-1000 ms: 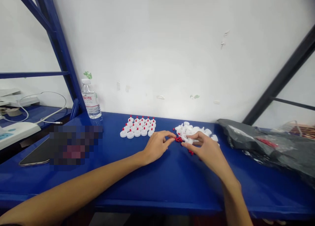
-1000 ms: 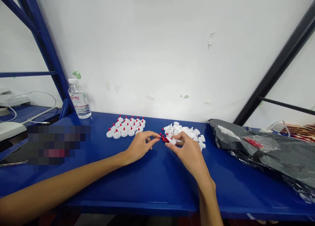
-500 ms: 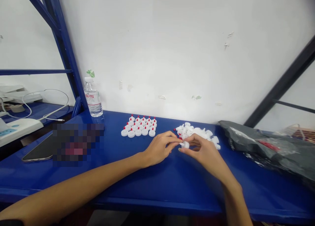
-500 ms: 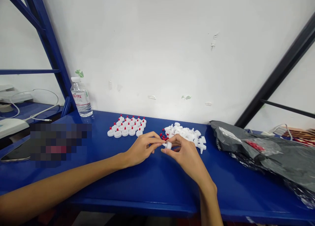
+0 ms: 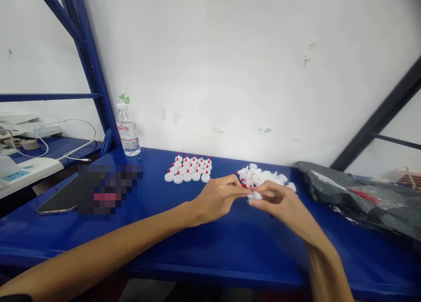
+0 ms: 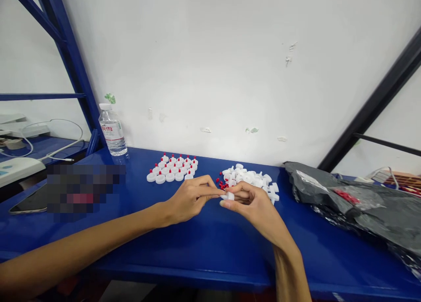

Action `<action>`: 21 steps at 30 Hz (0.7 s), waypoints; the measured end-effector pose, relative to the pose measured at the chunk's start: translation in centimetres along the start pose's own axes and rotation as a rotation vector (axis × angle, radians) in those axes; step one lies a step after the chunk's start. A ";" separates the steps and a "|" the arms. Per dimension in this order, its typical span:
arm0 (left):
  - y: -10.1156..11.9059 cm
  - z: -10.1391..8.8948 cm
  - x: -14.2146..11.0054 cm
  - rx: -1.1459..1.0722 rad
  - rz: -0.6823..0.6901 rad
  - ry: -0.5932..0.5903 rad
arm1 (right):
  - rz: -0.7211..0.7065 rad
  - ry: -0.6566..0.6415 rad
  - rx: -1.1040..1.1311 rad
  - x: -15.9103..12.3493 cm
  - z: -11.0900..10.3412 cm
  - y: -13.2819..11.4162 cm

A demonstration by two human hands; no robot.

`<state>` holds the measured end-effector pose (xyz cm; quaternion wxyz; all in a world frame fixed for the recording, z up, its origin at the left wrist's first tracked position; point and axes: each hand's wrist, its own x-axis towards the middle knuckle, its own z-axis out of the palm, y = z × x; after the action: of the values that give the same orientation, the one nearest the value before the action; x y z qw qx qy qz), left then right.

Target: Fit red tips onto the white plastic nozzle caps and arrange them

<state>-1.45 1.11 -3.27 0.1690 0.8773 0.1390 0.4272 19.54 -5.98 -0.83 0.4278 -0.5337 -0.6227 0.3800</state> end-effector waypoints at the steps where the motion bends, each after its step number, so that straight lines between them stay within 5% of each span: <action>1: 0.1 -0.2 0.1 0.011 0.016 -0.011 | 0.001 -0.001 0.017 0.0 0.0 0.0; 8: -0.7 -1.5 1.2 0.024 -0.035 -0.185 | -0.024 -0.052 0.015 0.7 0.6 0.8; 12: -1.3 -5.1 2.7 0.059 -0.122 -0.386 | -0.080 0.060 -0.075 1.2 0.8 1.5; 16: -1.4 -11.0 3.6 0.142 -0.440 -0.770 | -0.109 0.156 -0.129 1.3 0.4 1.6; 21: -1.4 -15.5 2.4 0.482 -0.815 -0.776 | -0.112 0.180 -0.165 1.1 0.2 1.3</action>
<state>-12.46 6.08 6.79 0.1539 0.8586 0.4845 -0.0658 19.71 -4.73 -1.99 0.4571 -0.5633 -0.6398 0.2539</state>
